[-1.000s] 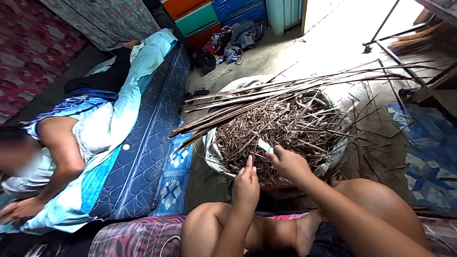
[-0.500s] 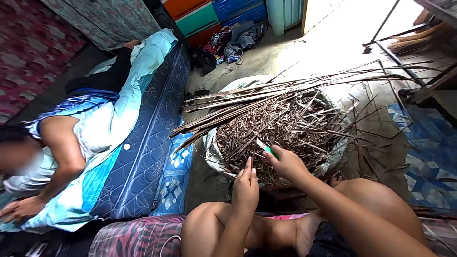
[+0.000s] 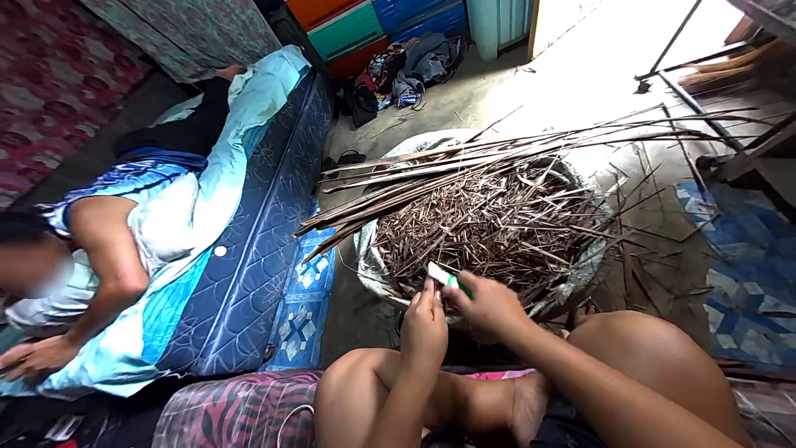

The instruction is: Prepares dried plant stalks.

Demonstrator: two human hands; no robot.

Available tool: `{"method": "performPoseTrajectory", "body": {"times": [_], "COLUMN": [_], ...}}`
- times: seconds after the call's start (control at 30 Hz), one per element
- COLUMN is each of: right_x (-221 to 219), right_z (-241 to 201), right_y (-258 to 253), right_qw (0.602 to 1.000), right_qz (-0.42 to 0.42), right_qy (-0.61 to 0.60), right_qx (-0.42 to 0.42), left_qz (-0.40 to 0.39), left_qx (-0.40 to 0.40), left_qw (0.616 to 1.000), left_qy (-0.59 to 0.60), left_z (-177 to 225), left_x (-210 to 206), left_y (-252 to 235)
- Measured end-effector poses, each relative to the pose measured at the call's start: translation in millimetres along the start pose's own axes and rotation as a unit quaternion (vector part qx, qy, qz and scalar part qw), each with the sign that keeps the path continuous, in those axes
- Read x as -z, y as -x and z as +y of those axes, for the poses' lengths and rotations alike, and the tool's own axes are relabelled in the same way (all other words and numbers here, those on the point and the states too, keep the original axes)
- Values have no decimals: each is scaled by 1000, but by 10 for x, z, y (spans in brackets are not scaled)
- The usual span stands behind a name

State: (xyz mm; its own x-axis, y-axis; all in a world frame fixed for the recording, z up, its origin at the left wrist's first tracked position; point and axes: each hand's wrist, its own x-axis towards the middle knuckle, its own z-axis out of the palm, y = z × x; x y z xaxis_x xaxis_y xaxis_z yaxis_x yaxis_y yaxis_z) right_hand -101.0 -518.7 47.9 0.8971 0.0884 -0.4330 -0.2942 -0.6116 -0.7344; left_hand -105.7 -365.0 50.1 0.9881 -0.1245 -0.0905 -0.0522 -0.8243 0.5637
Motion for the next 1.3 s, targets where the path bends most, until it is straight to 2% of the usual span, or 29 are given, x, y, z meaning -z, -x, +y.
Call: {"method": "performPoseTrajectory", "body": {"times": [0.07, 0.13, 0.23, 0.3, 0.53, 0.73, 0.87, 1.0, 1.07, 1.13, 1.23, 1.3], "right_x": [147, 227, 86, -68, -183, -113, -91, 56, 114, 79, -65, -138], "right_z": [86, 135, 124, 104, 51, -19, 1, 82, 112, 120, 90, 74], "right_y": [-103, -88, 60, 110, -7, -20, -31, -100, -88, -28, 86, 109], "right_qw": [999, 996, 992, 991, 996, 1000, 999, 994, 990, 991, 993, 993], "right_qz": [28, 21, -52, -86, -72, 11, 28, 106, 123, 65, -55, -76], "right_qy": [-46, -83, -86, -81, -52, 11, 18, -28, -61, -94, -85, -71], "right_qx": [-10, 30, 72, 70, 27, 5, 2, -5, 31, 70, 66, 52], "left_qz": [-1, -2, -1, -6, -16, 2, -11, -16, -8, -1, -12, -12], "left_qx": [-12, -15, -5, 6, 25, -7, -15, -26, -31, -26, 11, 24], "left_qw": [1000, 1000, 1000, 1000, 999, 1000, 1000, 1000, 999, 1000, 1000, 999], "left_qy": [7, 13, 23, 25, -32, -21, -11, 6, 12, 12, 23, 17], "left_z": [-20, -17, -14, 5, -51, 28, 26, 20, 6, -17, 26, 51], "left_x": [-33, -41, -19, 19, 2, -42, -17, -20, -14, -13, 16, 12], "left_y": [29, 24, -4, -3, -77, -64, -79, -36, -28, -42, -54, -55]}}
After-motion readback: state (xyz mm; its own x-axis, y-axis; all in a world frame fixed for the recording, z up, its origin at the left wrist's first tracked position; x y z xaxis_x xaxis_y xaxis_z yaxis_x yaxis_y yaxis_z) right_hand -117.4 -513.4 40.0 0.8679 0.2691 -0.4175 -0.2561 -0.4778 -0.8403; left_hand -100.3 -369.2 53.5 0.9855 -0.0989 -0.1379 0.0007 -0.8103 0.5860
